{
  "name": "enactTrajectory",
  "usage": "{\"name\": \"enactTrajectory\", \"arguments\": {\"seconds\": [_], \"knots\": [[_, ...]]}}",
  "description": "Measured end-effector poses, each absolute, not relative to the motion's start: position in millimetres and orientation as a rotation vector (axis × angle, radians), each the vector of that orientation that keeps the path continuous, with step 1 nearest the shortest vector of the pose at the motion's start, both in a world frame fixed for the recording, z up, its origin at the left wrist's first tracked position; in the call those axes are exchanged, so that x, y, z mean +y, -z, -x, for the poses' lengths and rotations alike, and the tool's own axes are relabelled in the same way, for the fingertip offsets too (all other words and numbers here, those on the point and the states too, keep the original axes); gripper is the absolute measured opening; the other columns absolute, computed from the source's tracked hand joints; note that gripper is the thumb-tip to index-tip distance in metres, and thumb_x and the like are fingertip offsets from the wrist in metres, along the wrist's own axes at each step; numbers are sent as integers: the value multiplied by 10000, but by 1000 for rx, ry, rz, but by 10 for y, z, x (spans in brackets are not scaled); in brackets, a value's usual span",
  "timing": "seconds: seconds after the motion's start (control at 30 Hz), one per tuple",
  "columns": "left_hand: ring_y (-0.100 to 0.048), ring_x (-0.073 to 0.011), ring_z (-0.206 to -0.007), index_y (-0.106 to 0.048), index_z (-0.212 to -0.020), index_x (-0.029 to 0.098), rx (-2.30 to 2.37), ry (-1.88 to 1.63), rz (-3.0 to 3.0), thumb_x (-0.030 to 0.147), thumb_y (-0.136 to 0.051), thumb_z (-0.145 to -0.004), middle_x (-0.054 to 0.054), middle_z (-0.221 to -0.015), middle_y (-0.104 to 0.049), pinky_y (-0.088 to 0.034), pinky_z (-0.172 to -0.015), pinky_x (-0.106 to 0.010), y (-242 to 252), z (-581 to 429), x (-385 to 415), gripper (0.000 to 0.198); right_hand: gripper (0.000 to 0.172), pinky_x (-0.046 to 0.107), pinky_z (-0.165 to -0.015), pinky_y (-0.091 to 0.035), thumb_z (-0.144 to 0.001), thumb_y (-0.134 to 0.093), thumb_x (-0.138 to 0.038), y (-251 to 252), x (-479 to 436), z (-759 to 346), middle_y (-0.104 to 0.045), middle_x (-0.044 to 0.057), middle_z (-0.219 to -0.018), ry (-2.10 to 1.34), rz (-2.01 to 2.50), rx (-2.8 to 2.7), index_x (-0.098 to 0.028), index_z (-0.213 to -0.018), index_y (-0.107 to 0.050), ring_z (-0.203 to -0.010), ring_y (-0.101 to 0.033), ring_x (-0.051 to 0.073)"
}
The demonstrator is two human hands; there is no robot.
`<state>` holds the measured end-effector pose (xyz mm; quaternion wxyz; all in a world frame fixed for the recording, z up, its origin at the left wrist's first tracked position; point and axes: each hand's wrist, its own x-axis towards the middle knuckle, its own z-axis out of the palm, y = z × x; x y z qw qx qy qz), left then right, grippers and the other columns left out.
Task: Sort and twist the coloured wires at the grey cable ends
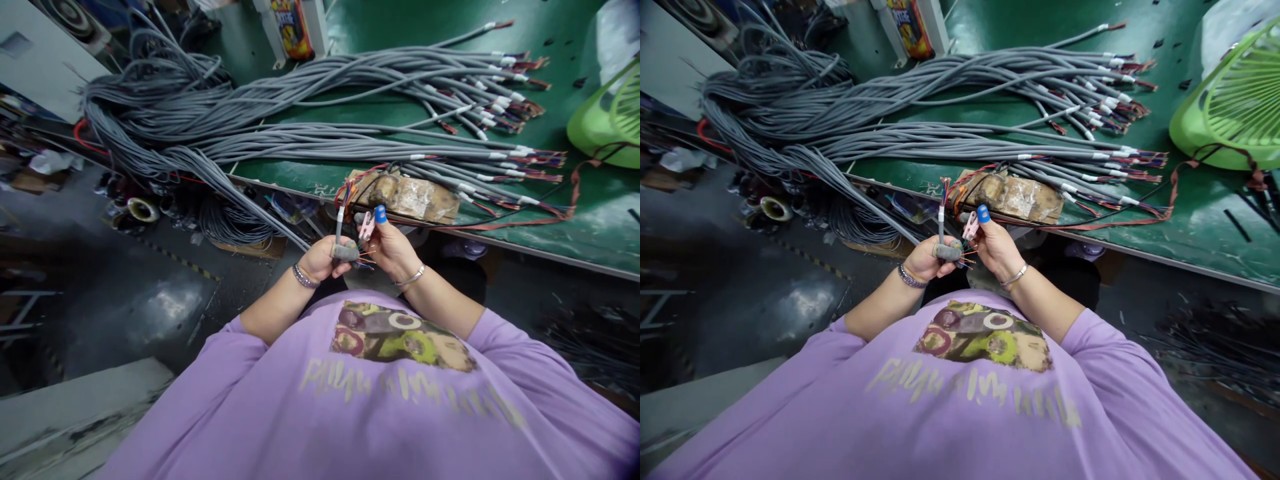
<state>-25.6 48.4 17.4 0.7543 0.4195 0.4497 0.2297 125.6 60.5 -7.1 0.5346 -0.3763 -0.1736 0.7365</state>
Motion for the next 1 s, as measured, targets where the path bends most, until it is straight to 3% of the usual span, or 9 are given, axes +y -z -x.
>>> {"name": "enactTrajectory", "arguments": {"seconds": [0.37, 0.5, 0.63, 0.83, 1.0], "knots": [[-410, -73, -286, -554, -610, 154, 1009, -582, -941, 450, -785, -612, 15, -405, -543, -280, -303, -184, -239, 264, 250, 376, 635, 259, -558, -475, -798, -509, -822, 83, 541, -1408, -674, 29, -754, -2004, 791, -430, -205, -831, -655, -597, -564, 132], [-446, -65, -324, -560, -604, 152, 1076, -689, -961, 446, -769, -670, 16, -449, -576, -318, -332, -175, -285, 227, 91, 366, 511, 243, -566, -486, -796, -649, -704, 76, 523, -1421, -677, 16, -755, -1988, 784, -438, -195, -833, -670, -605, -565, 115], [-441, -61, -329, -557, -602, 155, 1123, -735, -960, 473, -765, -683, 20, -461, -580, -322, -335, -178, -307, 189, 76, 389, 408, 202, -554, -481, -689, -838, -538, 74, 504, -1379, -640, -27, -685, -1871, 796, -459, -182, -815, -681, -587, -550, 85], [-434, -63, -321, -557, -619, 160, 1109, -779, -915, 473, -775, -660, 23, -454, -570, -312, -327, -183, -291, 132, 165, 383, 503, 243, -517, -474, -758, -703, -693, 56, 525, -1366, -660, -8, -677, -1921, 816, -444, -195, -820, -661, -547, -564, 107], [-437, -64, -322, -564, -636, 159, 1126, -753, -899, 474, -787, -644, 20, -458, -569, -304, -329, -185, -242, 102, 190, 386, 431, 252, -575, -484, -749, -766, -617, 41, 559, -1348, -675, -20, -707, -1907, 813, -351, -205, -803, -650, -595, -587, 109]]}}
